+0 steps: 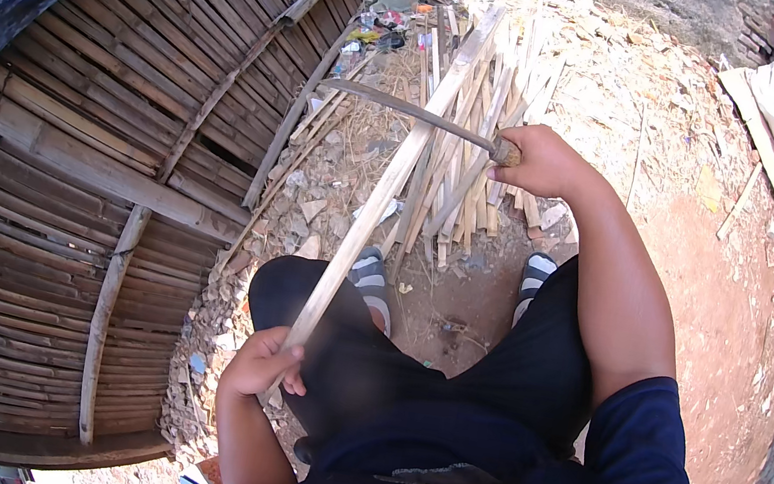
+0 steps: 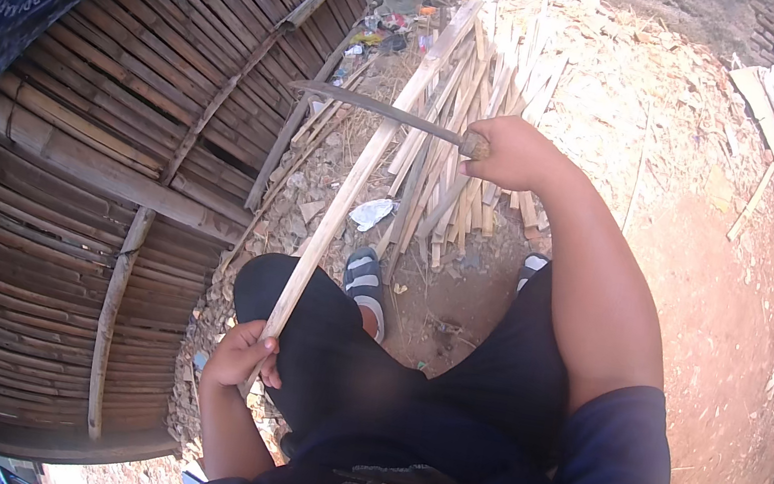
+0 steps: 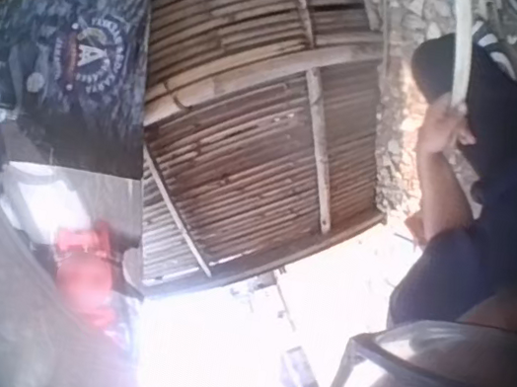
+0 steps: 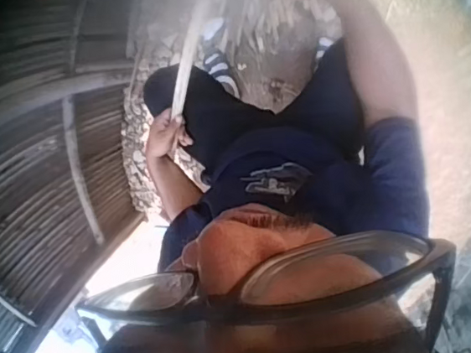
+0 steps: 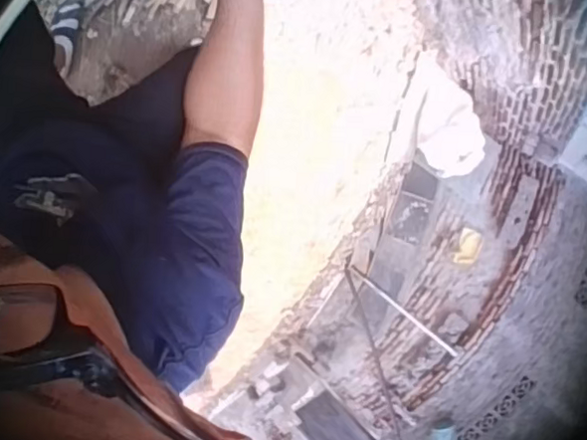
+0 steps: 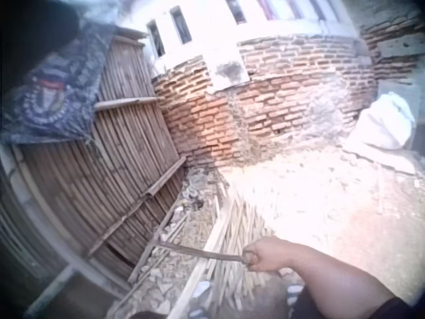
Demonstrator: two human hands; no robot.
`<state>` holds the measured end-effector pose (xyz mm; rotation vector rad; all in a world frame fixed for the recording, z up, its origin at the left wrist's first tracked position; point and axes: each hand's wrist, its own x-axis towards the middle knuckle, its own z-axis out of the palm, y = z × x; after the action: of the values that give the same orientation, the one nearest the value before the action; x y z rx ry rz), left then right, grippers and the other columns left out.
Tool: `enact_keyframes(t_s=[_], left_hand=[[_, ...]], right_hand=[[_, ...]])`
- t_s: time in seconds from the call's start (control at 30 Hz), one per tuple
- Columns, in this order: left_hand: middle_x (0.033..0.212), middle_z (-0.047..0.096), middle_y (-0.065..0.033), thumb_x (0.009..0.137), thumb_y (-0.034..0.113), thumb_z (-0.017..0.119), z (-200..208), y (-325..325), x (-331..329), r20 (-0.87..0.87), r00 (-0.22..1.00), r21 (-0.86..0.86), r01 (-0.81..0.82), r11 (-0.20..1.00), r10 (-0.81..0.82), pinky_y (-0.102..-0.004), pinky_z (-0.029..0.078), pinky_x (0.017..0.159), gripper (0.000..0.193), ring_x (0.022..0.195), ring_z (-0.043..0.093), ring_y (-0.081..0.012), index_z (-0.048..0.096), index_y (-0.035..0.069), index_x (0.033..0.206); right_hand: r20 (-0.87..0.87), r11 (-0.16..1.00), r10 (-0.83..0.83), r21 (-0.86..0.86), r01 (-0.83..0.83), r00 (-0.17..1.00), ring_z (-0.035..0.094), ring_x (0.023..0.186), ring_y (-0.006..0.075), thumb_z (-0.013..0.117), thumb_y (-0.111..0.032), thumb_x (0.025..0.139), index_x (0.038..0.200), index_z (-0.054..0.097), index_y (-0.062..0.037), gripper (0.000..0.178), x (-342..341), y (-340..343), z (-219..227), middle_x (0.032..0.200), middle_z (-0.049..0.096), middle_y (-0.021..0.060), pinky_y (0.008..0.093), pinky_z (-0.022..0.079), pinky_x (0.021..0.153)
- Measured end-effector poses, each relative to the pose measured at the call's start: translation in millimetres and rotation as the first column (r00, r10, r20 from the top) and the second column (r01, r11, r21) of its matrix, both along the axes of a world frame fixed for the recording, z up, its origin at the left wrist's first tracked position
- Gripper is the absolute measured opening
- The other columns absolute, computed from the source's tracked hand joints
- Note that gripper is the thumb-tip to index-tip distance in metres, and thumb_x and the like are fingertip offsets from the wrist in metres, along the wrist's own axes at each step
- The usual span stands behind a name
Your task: The person uses a large blade to shave and smooth the surface of a wooden strip, pulling the blade along the wood while holding it in place by hand and with their feet.
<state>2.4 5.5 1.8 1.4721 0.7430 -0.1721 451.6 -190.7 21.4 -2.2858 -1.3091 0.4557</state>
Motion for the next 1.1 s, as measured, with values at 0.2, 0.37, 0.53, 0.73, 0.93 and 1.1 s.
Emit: enact_keyframes(t_s=[0.2, 0.37, 0.53, 0.73, 0.93, 1.1], left_hand=[[0.063, 0.059, -0.0035, 0.1, 0.027, 0.06, -9.4, 5.5, -9.5, 0.089, 0.996, -0.085, 0.006, 0.996, 0.002, -0.026, 0.051, 0.052, 0.027, 0.057, 0.067, -0.0185, 0.058, 0.001, 0.096], [0.062, 0.059, -0.0033, 0.101, 0.027, 0.06, -5.3, 3.8, -6.4, 0.09, 0.996, -0.059, 0.01, 0.998, -0.005, -0.0266, 0.052, 0.053, 0.026, 0.056, 0.067, -0.0188, 0.059, 0.001, 0.099], [0.062, 0.058, -0.0034, 0.101, 0.027, 0.059, -7.5, 4.7, -6.1, 0.087, 0.996, -0.056, 0.013, 0.998, -0.008, -0.0275, 0.052, 0.053, 0.026, 0.056, 0.067, -0.019, 0.059, 0.001, 0.1], [0.062, 0.059, -0.0046, 0.1, 0.026, 0.061, -12.5, 9.7, -10.0, 0.142, 0.99, -0.147, 0.021, 0.989, 0.0, -0.0287, 0.055, 0.053, 0.027, 0.055, 0.067, -0.0192, 0.059, 0.0, 0.101], [0.064, 0.06, -0.0042, 0.095, 0.024, 0.068, -8.6, 11.2, -9.3, 0.155, 0.987, -0.121, 0.052, 0.991, -0.033, -0.0284, 0.055, 0.054, 0.028, 0.056, 0.067, -0.019, 0.059, -0.001, 0.105], [0.072, 0.064, -0.004, 0.088, 0.016, 0.076, -5.0, 7.8, -7.1, 0.062, 0.998, -0.079, 0.014, 0.997, -0.009, -0.0271, 0.055, 0.055, 0.036, 0.06, 0.069, -0.0184, 0.06, -0.002, 0.114]], right_hand=[[0.138, 0.922, 0.351, 0.12, -0.367, 0.926, 0.067, 0.079, 0.0339, 0.081, -0.028, 0.079, 0.097, 0.068, -0.0032, 0.033, -55.0, 5.1, 9.1, 0.079, 0.067, 0.0187, 0.0435, 0.05, 0.072], [0.065, 0.988, 0.088, 0.12, -0.096, 0.994, 0.067, 0.079, 0.0355, 0.079, -0.031, 0.08, 0.099, 0.067, -0.002, 0.037, -8.9, 3.3, 0.1, 0.081, 0.067, 0.02, 0.0434, 0.051, 0.073], [-0.017, 0.96, -0.169, 0.225, 0.169, 0.985, 0.066, 0.099, 0.0402, 0.077, -0.036, 0.081, 0.115, 0.065, 0.0046, 0.055, 3.1, -0.1, -4.2, 0.101, 0.068, 0.0278, 0.0443, 0.052, 0.087], [0.02, 0.951, 0.306, -0.053, -0.305, 0.952, 0.067, 0.097, 0.0393, 0.079, -0.032, 0.078, 0.111, 0.068, -0.0041, 0.045, -67.2, 11.1, 27.3, 0.098, 0.07, 0.0209, 0.0465, 0.052, 0.085], [0.061, 0.946, 0.319, 0.047, -0.322, 0.946, 0.067, 0.086, 0.0383, 0.077, -0.027, 0.078, 0.101, 0.067, -0.0029, 0.035, -39.8, 15.6, 4.1, 0.088, 0.069, 0.0203, 0.0468, 0.052, 0.077], [-0.037, 0.976, -0.131, 0.172, 0.136, 0.991, 0.067, 0.094, 0.0395, 0.077, -0.029, 0.079, 0.112, 0.066, 0.0015, 0.046, 20.5, 6.7, -12.5, 0.099, 0.069, 0.025, 0.0448, 0.053, 0.085]])
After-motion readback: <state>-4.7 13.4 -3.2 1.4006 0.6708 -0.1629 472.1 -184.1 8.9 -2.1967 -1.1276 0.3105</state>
